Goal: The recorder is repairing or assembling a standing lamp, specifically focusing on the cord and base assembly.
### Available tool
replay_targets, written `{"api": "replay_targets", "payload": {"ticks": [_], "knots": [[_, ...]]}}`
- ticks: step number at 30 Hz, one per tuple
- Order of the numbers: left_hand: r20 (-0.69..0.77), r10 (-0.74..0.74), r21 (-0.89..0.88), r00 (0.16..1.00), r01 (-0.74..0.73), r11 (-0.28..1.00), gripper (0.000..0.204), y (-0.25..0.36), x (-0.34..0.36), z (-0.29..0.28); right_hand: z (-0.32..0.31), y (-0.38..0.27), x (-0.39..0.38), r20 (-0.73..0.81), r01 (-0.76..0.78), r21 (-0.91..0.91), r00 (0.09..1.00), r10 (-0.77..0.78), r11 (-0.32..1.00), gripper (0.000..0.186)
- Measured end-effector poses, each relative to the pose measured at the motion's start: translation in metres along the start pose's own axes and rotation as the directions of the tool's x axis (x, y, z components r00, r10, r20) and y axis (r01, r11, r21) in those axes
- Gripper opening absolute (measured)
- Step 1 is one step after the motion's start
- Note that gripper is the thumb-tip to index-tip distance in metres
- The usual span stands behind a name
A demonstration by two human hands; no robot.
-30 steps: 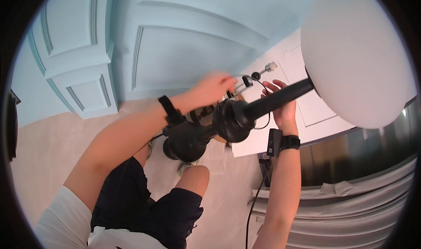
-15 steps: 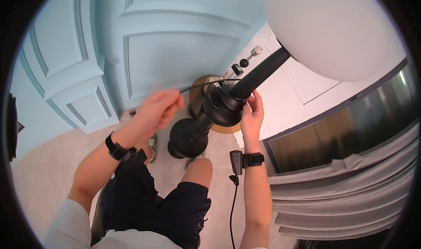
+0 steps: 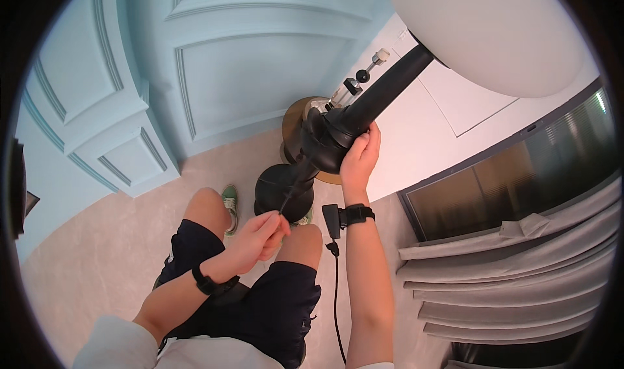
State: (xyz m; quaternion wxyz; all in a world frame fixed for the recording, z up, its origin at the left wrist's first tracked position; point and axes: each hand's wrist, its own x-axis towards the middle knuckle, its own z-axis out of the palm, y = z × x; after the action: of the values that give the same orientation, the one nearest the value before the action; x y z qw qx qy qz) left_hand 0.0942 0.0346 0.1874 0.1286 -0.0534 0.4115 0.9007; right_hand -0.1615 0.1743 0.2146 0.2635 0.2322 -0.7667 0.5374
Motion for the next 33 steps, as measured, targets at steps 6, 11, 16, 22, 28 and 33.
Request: {"api": "replay_targets", "payload": {"ticks": [6, 11, 16, 22, 28, 33], "knots": [[-0.095, 0.019, 0.164, 0.995, -0.003, 0.986, 0.035, -0.020, -0.038, -0.002, -0.003, 0.002, 0.003, -0.039, -0.094, 0.025, 0.995, 0.094, 0.995, 0.040], [-0.058, 0.207, 0.421, 0.977, -0.164, 0.892, 0.033, -0.026, -0.061, 0.009, -0.014, -0.002, 0.009, 0.102, -0.046, -0.031, 0.994, 0.049, 0.998, 0.037], [-0.031, 0.219, 0.505, 0.975, -0.174, 0.846, 0.031, -0.026, -0.064, 0.009, 0.001, -0.029, 0.010, 0.124, -0.058, 0.200, 0.992, 0.034, 0.978, 0.056], [-0.047, 0.164, 0.506, 0.985, -0.118, 0.855, 0.031, -0.020, -0.077, -0.004, 0.002, -0.022, 0.012, 0.081, -0.113, 0.151, 0.992, 0.101, 0.982, 0.050], [-0.057, 0.068, 0.484, 0.996, -0.032, 0.874, 0.026, -0.009, -0.082, -0.020, 0.002, -0.023, 0.016, 0.150, -0.163, 0.220, 0.980, 0.132, 0.962, 0.045], [-0.008, 0.130, 0.571, 0.992, -0.102, 0.815, 0.023, 0.005, -0.084, -0.001, 0.002, -0.018, 0.016, 0.131, -0.213, 0.277, 0.974, 0.182, 0.937, 0.046]]}}
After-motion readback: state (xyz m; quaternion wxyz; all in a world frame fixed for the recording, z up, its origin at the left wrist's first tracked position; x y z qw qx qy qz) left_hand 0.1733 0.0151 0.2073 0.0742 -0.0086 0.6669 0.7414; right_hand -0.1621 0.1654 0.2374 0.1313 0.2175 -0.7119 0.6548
